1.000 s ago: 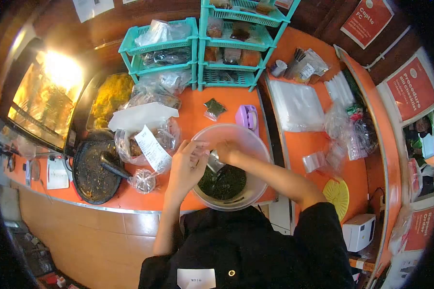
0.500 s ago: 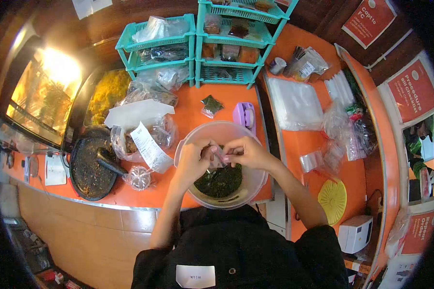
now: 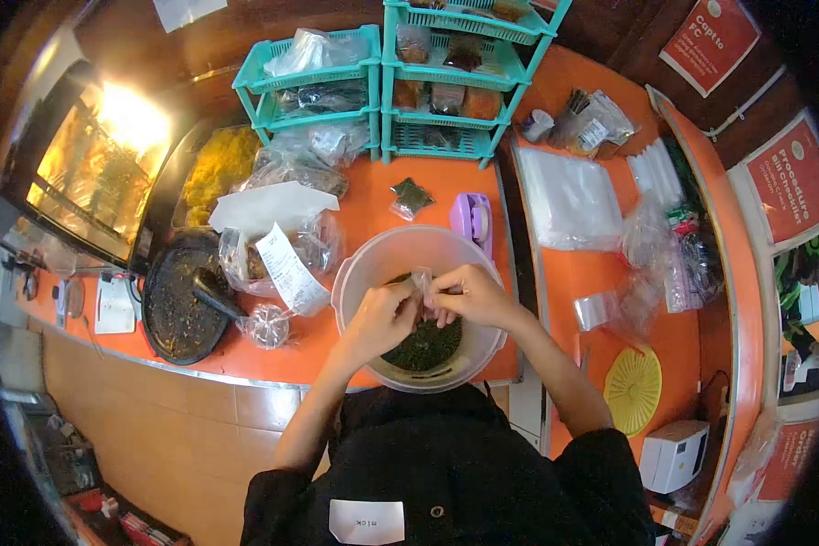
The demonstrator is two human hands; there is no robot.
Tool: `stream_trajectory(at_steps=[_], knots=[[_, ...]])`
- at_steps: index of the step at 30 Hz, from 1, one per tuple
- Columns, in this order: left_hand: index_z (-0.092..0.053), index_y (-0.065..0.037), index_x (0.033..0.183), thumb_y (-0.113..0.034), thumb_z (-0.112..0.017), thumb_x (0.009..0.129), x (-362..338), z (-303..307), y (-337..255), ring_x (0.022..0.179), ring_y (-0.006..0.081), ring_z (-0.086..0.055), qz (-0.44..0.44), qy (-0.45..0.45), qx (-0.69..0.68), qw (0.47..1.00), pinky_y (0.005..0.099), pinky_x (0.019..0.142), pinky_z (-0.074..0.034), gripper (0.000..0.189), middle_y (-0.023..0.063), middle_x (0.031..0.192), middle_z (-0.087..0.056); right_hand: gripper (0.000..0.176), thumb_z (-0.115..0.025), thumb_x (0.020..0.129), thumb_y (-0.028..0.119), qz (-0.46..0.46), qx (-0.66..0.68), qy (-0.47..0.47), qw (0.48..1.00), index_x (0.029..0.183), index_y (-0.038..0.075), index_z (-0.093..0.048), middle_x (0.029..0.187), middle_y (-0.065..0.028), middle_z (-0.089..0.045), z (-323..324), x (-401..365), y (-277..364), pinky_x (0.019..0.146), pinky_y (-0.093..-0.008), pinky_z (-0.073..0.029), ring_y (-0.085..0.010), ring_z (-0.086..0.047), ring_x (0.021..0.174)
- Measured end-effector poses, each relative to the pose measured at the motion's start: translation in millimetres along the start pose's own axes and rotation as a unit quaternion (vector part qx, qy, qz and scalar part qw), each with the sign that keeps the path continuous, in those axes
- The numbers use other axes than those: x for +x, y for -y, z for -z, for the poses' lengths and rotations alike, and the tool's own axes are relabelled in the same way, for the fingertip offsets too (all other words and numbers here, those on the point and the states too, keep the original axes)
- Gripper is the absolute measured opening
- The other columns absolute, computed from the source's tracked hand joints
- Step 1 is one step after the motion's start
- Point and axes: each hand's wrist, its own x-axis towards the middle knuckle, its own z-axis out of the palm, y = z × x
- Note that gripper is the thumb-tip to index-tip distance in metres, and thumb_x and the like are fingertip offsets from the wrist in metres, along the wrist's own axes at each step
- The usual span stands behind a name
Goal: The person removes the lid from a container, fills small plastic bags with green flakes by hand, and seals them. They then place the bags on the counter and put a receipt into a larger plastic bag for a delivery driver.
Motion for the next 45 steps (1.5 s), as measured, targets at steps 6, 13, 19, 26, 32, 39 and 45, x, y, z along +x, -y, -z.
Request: stream_trajectory(at_steps=[6,13,19,26,32,39,45], knots=[[-0.067,0.001,0.100,-0.024,-0.072,0.083,1.6,0.7,-12.3,0.076,0.0419,-0.068,0.134,-0.016,0.262,0.956,0.0470,0.067,-0.055,0.030,0.0215,0.084,-0.069,0.010,-0.069,0.081,0.010,0.135,-0.340,-0.268,0.892,0.086,0.001,-0.066,0.071,-0.0100,-0.065,-15.3,1.2,-3.8,0.056,-0.0276,-0.050,-0.0207,-0.071,0.066],[-0.051,-0.004,0.131,-0.022,-0.082,0.074,4.9,3.4,-4.3,0.105,0.0368,-0.064,-0.070,-0.046,0.091,0.992,0.0441,0.084,-0.053,0.067,0.0184,0.122,-0.059,0.009,-0.069,0.081,-0.002,0.195,-0.155,-0.257,0.934,0.086,-0.001,-0.062,0.075,-0.0128,-0.066,-14.1,7.1,-5.0,0.060,-0.0308,-0.054,-0.0231,-0.069,0.065],[-0.052,-0.006,0.135,-0.024,-0.088,0.066,2.5,23.8,-9.7,0.117,0.0325,-0.056,-0.054,-0.081,0.221,0.970,0.0449,0.100,-0.045,0.081,0.0117,0.126,-0.060,0.008,-0.069,0.083,0.000,0.162,-0.184,-0.290,0.925,0.087,0.000,-0.062,0.066,-0.0121,-0.063,-12.3,-6.6,11.2,0.053,-0.0319,-0.048,-0.0176,-0.064,0.057],[-0.061,-0.006,0.126,-0.016,-0.082,0.073,2.8,-6.2,-6.7,0.106,0.0361,-0.061,-0.114,-0.169,0.210,0.956,0.0448,0.091,-0.049,0.059,0.0130,0.116,-0.065,0.009,-0.067,0.087,0.007,0.149,-0.131,-0.307,0.931,0.085,0.001,-0.060,0.058,-0.0139,-0.056,-27.3,4.5,30.5,0.050,-0.0332,-0.043,-0.0188,-0.059,0.051],[-0.061,-0.006,0.124,-0.009,-0.080,0.077,4.7,4.7,9.8,0.084,0.0265,-0.061,-0.008,-0.251,0.130,0.959,0.0374,0.075,-0.050,0.050,0.0114,0.106,-0.069,0.014,-0.067,0.085,0.013,0.019,-0.387,0.022,0.922,0.091,0.001,-0.069,0.079,-0.0214,-0.069,-9.3,72.6,-61.8,0.073,-0.0463,-0.055,-0.0361,-0.071,0.078],[-0.057,-0.007,0.127,-0.004,-0.081,0.078,10.1,7.8,13.6,0.060,0.0054,-0.054,0.025,-0.264,-0.013,0.964,0.0221,0.053,-0.044,0.055,0.0041,0.098,-0.071,0.035,-0.073,0.076,0.019,-0.016,-0.596,0.238,0.767,0.107,0.005,-0.070,0.100,-0.0180,-0.073,-44.7,83.8,-95.6,0.088,-0.0485,-0.056,-0.0361,-0.070,0.100],[-0.057,-0.006,0.122,-0.005,-0.081,0.080,9.6,7.9,17.0,0.061,0.0064,-0.057,0.036,-0.270,-0.045,0.961,0.0219,0.054,-0.045,0.049,0.0060,0.094,-0.070,0.036,-0.076,0.075,0.022,-0.006,-0.543,0.292,0.787,0.107,0.008,-0.070,0.106,-0.0157,-0.072,-52.9,80.2,-95.7,0.084,-0.0487,-0.057,-0.0327,-0.071,0.099]])
